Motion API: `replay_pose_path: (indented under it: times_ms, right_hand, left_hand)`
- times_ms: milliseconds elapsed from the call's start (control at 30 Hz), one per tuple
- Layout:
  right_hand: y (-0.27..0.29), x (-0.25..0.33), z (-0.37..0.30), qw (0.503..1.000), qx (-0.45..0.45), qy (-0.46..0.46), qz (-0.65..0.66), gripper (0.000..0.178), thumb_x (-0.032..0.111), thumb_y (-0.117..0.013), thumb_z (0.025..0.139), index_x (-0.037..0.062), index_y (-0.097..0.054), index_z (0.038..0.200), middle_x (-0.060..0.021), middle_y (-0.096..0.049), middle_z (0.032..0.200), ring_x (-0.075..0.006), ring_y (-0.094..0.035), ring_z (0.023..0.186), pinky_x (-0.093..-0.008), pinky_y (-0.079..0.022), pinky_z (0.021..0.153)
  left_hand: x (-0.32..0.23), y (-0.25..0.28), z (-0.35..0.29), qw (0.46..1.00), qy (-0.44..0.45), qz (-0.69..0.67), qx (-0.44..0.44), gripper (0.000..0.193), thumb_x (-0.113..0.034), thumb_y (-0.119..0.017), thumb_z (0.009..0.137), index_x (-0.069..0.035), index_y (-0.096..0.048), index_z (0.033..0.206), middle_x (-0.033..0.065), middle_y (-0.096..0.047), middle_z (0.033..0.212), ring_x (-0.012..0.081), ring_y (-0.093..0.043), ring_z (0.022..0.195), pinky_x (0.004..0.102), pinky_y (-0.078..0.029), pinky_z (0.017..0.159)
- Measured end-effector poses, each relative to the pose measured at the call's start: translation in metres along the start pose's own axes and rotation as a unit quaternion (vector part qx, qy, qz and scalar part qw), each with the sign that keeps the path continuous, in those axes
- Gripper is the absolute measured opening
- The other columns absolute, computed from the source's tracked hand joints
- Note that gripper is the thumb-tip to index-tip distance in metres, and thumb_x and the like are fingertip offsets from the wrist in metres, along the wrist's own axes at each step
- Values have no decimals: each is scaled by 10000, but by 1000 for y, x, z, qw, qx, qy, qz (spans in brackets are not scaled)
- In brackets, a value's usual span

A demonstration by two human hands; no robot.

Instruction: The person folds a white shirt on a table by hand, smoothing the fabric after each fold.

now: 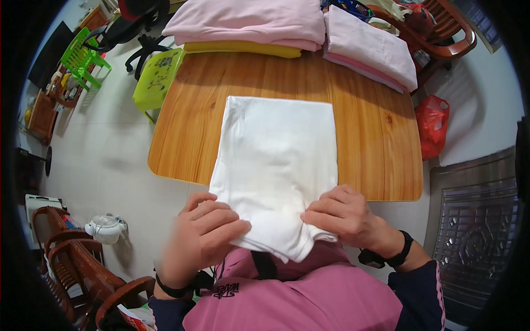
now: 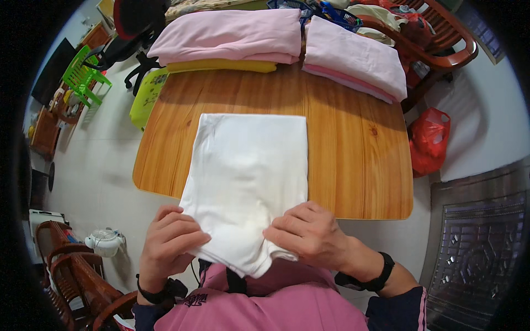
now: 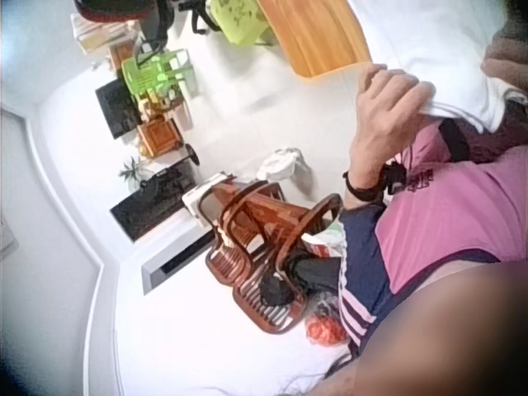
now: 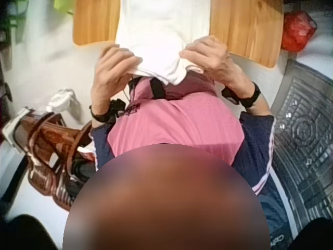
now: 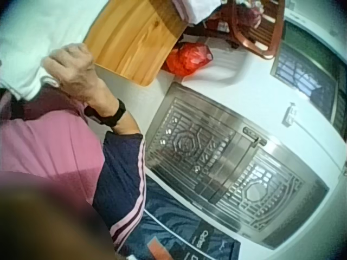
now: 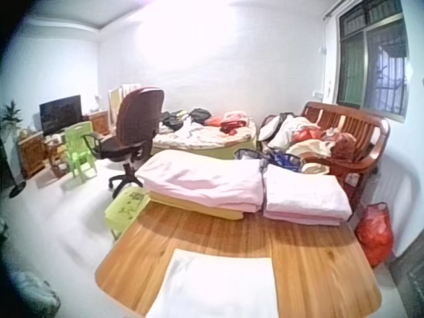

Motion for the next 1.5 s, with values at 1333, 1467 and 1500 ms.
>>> replay_pose_path:
  times_ms: [1333, 1467, 1500]
  right_hand:
    - [-5, -153, 3, 769, -12, -469, 435, 270, 118, -698, 874, -28, -692, 1101, -24, -688, 949, -84, -604, 836, -245, -493, 740]
    - [-16, -174, 34, 813, 18, -439, 383, 231, 130, -694, 885, -18, -694, 1063, -18, -678, 899, -75, -582, 780, -257, -489, 704]
    - [-22, -177, 39, 814, 28, -442, 375, 212, 130, -692, 887, -16, -696, 1041, -14, -672, 876, -74, -572, 759, -262, -486, 693]
  left_hand:
    - [85, -36, 58, 948, 234, -214, 22, 202, -157, -706, 868, 14, -662, 966, 108, -619, 659, 153, -610, 586, 288, -473, 555]
    - [102, -33, 68, 967, 240, -81, 3, 209, -172, -692, 860, 8, -663, 961, 201, -648, 710, 300, -672, 644, 362, -509, 600]
    - [110, -31, 66, 965, 260, -22, 3, 219, -184, -688, 856, 7, -663, 960, 228, -652, 746, 354, -667, 694, 395, -513, 632]
Point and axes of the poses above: each hand's wrist, its own z-axis towards the middle knuckle, its own y-axis out of the back of the hand, x = y × z, the point moved 10 cm from there along z, towards the middle knuckle
